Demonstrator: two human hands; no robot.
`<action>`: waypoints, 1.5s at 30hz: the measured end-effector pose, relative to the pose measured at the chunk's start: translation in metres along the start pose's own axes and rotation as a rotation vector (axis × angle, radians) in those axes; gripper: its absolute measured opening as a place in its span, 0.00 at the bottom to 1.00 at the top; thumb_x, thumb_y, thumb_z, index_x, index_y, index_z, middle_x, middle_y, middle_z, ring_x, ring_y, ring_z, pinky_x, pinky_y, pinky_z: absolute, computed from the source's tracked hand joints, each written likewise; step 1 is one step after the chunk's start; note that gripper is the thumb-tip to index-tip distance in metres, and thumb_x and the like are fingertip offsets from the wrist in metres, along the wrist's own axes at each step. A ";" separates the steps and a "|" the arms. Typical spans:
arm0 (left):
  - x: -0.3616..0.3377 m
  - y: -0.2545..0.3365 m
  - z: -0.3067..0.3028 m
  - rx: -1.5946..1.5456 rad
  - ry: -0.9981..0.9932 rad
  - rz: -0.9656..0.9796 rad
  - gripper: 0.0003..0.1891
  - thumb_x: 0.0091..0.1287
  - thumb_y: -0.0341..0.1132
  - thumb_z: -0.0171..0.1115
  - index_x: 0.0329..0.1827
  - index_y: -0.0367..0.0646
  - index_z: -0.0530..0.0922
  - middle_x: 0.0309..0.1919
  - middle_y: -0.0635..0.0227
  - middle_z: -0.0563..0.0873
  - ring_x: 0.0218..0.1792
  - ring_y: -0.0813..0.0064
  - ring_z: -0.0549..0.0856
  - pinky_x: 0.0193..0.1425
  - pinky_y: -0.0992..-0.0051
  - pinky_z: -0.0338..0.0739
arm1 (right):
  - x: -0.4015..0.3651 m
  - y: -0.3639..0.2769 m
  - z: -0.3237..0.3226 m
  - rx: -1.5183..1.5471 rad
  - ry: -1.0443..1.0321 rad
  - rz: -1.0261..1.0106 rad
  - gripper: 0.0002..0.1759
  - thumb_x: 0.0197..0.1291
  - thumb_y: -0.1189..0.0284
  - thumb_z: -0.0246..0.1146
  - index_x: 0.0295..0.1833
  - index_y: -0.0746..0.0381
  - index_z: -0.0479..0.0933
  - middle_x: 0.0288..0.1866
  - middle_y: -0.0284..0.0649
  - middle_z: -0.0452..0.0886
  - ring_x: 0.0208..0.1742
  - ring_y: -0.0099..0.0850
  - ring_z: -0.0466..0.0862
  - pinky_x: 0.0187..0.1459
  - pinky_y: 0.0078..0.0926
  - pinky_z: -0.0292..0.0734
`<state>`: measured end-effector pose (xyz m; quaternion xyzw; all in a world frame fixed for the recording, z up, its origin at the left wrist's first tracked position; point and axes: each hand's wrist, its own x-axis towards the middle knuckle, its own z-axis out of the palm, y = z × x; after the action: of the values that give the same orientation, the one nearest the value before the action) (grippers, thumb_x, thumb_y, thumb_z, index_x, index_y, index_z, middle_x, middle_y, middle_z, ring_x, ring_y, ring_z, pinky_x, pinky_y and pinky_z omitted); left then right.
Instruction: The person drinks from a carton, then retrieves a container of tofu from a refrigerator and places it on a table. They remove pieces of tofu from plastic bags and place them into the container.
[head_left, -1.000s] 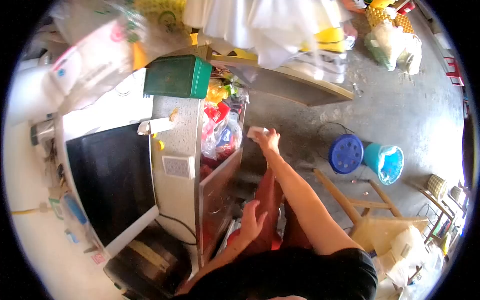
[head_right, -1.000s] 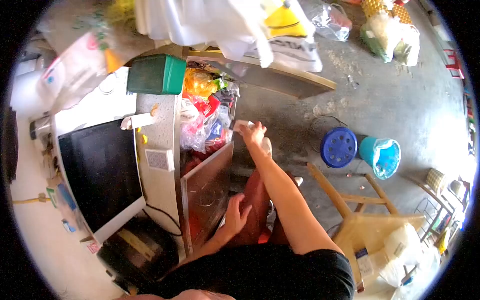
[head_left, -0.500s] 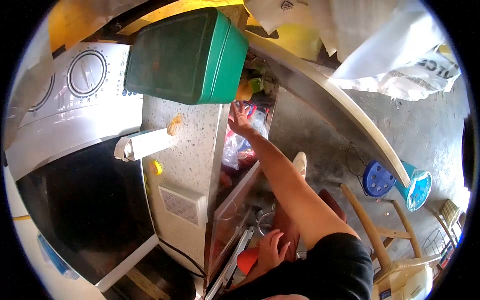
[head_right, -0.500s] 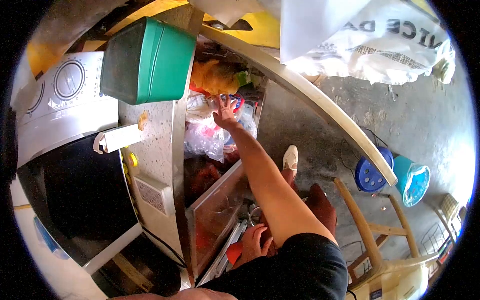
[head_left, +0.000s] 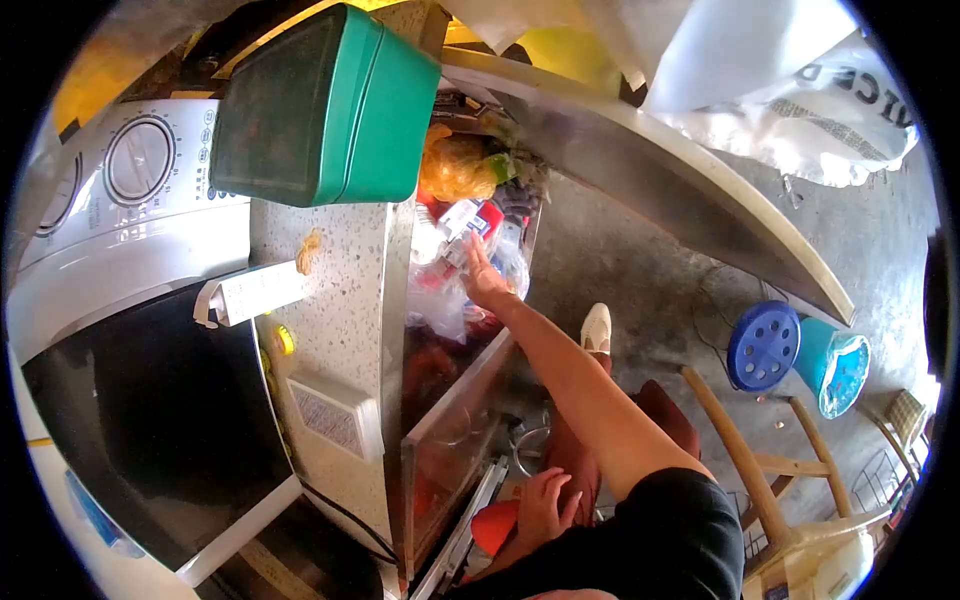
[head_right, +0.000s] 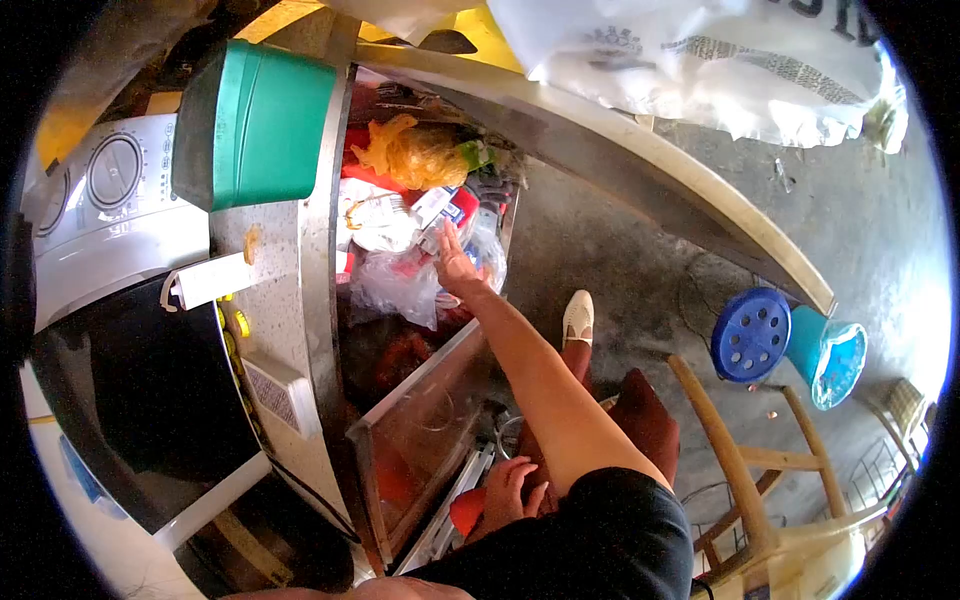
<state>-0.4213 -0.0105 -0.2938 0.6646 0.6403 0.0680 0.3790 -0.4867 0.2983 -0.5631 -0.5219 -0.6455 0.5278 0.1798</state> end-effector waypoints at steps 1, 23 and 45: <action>0.000 -0.002 0.001 0.002 0.000 -0.002 0.21 0.61 0.36 0.67 0.54 0.39 0.74 0.52 0.54 0.77 0.51 0.52 0.78 0.54 0.60 0.72 | 0.017 0.019 0.019 0.116 0.117 -0.073 0.46 0.60 0.72 0.60 0.76 0.71 0.40 0.78 0.62 0.40 0.76 0.55 0.53 0.74 0.37 0.55; -0.015 -0.025 0.005 -0.009 -0.027 0.003 0.20 0.60 0.35 0.67 0.54 0.39 0.74 0.51 0.53 0.78 0.50 0.54 0.78 0.53 0.60 0.72 | 0.155 0.064 0.053 0.734 0.161 0.876 0.58 0.31 0.48 0.76 0.67 0.64 0.57 0.62 0.48 0.74 0.64 0.43 0.75 0.62 0.31 0.71; -0.006 -0.032 0.005 -0.013 -0.004 0.057 0.19 0.61 0.33 0.66 0.53 0.39 0.73 0.50 0.53 0.77 0.48 0.52 0.78 0.52 0.59 0.72 | 0.093 0.013 -0.041 0.200 0.390 0.488 0.52 0.48 0.52 0.70 0.70 0.66 0.52 0.64 0.55 0.61 0.64 0.52 0.65 0.63 0.47 0.65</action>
<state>-0.4451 -0.0215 -0.3144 0.6802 0.6199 0.0814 0.3827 -0.4847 0.3970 -0.5884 -0.7323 -0.3998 0.5061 0.2186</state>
